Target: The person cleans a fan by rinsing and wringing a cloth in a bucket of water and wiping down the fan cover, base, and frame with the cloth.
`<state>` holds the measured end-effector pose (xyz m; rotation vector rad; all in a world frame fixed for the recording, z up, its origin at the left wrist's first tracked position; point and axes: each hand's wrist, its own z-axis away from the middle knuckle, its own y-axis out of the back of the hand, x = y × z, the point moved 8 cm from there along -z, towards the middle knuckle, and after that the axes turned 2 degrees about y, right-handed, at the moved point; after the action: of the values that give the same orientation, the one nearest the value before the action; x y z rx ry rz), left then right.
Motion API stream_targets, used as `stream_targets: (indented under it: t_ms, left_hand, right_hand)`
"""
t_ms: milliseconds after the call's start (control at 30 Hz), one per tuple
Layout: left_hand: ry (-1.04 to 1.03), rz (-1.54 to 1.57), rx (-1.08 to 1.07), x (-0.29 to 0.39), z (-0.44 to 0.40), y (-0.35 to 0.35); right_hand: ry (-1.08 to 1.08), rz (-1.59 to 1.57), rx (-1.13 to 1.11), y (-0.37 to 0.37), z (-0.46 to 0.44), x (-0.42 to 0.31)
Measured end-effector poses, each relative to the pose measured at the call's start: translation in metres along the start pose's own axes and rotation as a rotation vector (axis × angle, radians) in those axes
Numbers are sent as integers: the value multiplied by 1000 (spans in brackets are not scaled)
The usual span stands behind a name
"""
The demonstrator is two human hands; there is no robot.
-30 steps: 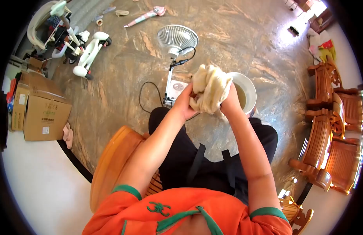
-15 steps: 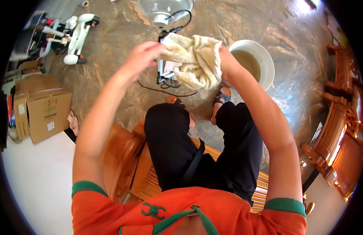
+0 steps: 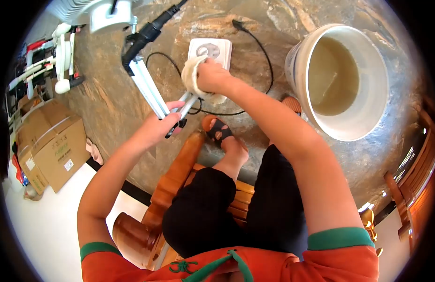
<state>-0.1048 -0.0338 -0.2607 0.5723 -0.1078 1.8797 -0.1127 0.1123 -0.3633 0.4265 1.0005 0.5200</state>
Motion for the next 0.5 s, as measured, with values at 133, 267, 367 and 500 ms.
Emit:
stream_targets:
  t_ms: [133, 267, 367, 500]
  left_hand:
    - [-55, -32, 14, 2, 0, 1]
    - [-125, -32, 59, 4, 0, 3]
    - [-152, -25, 94, 6, 2, 2]
    - [-205, 9, 128, 2, 1, 3]
  right_hand:
    - [35, 98, -320, -51, -44, 19]
    - [198, 190, -551, -49, -49, 10]
    - [269, 65, -618, -62, -60, 17]
    - [344, -40, -605, -86, -70, 27]
